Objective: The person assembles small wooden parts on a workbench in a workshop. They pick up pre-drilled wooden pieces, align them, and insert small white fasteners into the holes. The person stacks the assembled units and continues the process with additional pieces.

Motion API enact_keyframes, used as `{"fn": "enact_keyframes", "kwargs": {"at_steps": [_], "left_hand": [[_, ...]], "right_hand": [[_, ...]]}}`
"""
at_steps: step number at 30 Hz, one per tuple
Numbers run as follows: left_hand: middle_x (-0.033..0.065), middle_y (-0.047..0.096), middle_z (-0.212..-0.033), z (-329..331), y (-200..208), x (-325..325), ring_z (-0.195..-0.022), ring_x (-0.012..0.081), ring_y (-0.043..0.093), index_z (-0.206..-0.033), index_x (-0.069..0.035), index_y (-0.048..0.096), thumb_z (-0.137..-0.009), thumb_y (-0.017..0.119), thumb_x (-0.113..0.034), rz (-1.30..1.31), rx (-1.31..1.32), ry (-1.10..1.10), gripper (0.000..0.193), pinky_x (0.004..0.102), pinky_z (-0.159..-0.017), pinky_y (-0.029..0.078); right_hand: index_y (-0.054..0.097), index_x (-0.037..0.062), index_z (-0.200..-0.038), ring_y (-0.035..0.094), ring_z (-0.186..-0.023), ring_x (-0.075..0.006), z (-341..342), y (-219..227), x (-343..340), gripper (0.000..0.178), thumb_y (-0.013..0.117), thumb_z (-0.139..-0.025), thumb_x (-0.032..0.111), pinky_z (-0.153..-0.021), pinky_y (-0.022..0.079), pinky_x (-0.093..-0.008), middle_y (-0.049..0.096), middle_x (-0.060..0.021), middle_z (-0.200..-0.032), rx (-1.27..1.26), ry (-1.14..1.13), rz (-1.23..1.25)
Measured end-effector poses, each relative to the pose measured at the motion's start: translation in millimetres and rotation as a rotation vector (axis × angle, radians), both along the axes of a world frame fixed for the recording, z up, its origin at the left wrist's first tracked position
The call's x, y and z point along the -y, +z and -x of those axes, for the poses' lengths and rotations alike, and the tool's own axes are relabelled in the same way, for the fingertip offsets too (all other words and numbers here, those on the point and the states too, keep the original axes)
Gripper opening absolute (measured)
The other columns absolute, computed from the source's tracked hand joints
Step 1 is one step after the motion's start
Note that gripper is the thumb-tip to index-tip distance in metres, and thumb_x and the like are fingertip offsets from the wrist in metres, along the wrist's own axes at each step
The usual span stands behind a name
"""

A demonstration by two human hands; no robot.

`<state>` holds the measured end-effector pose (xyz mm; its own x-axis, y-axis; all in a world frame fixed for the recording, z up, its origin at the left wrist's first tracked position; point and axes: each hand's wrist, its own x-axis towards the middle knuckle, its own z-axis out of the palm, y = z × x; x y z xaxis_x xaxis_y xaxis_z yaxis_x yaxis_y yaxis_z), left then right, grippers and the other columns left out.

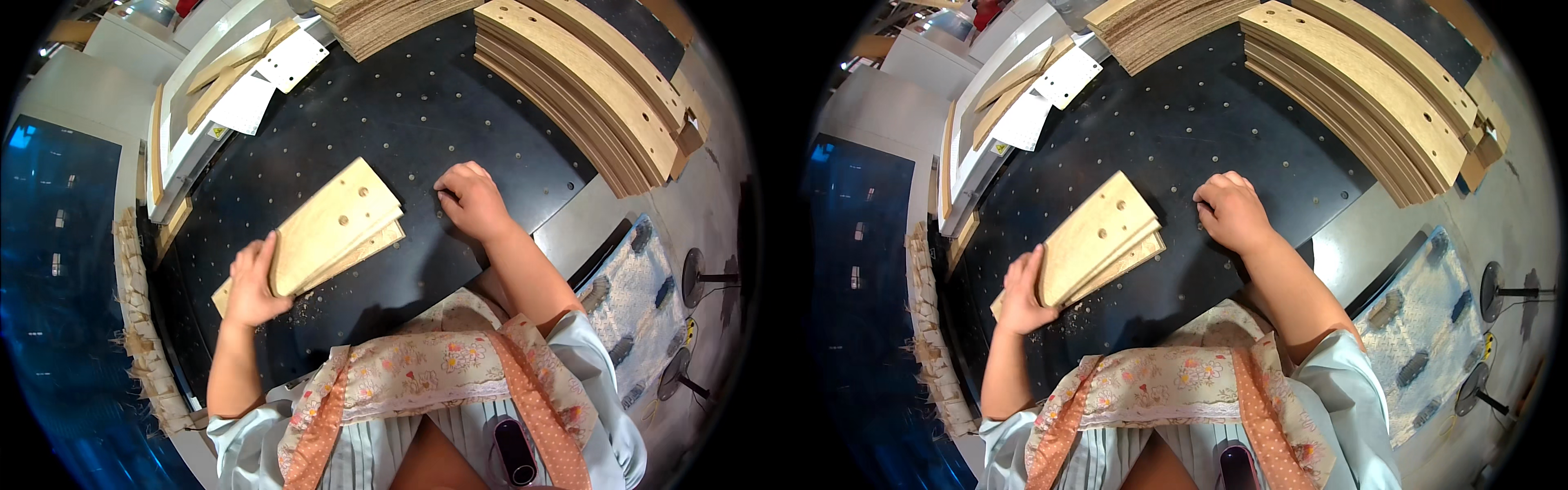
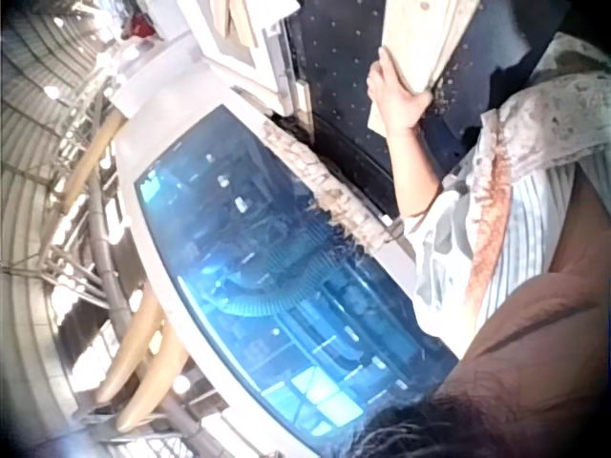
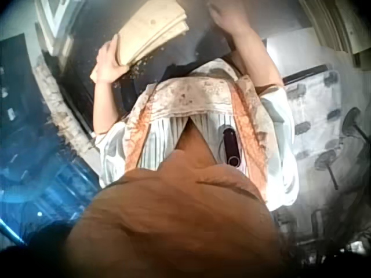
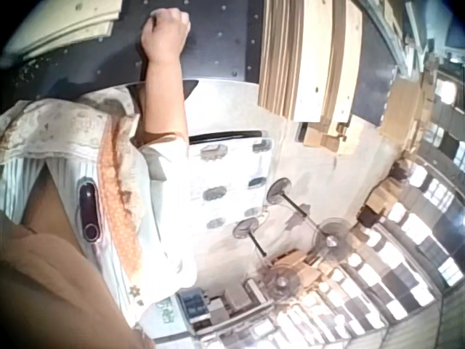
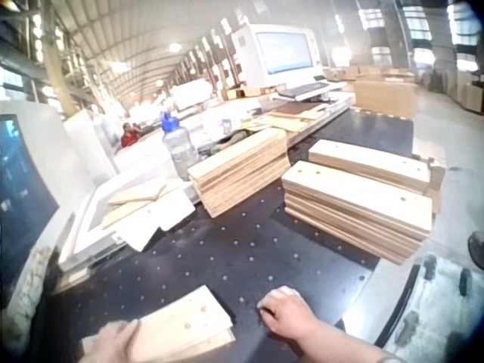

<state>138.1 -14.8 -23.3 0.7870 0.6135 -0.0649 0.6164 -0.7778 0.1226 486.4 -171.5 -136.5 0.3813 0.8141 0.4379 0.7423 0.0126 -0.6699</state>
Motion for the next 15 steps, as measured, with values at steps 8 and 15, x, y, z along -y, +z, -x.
{"fn": "enact_keyframes", "kwargs": {"at_steps": [8,15], "left_hand": [[0.0185,0.044,-0.131,-21.0,-10.2,-103.3,-0.123,0.0370,0.041,-0.139,-0.011,0.042,-0.048,0.075,-0.016,0.020,0.038,0.057,0.097,0.0416,-0.105,0.033],[0.0181,0.043,-0.135,-18.1,-42.6,-132.8,-0.125,0.0373,0.040,-0.140,-0.011,0.040,-0.045,0.084,-0.011,0.216,0.023,0.024,0.105,0.0391,-0.108,0.033]], "right_hand": [[0.066,0.0062,-0.082,0.056,-0.087,-0.0267,-2.7,2.3,-4.1,0.010,0.063,-0.073,0.005,-0.082,0.045,-0.0378,0.061,-0.0055,-0.083,-0.026,0.019,-0.018],[0.065,0.0048,-0.081,0.057,-0.083,-0.0282,-3.1,2.2,-6.7,0.009,0.063,-0.072,0.004,-0.079,0.046,-0.0383,0.061,-0.0072,-0.080,-0.038,0.001,-0.055]]}}
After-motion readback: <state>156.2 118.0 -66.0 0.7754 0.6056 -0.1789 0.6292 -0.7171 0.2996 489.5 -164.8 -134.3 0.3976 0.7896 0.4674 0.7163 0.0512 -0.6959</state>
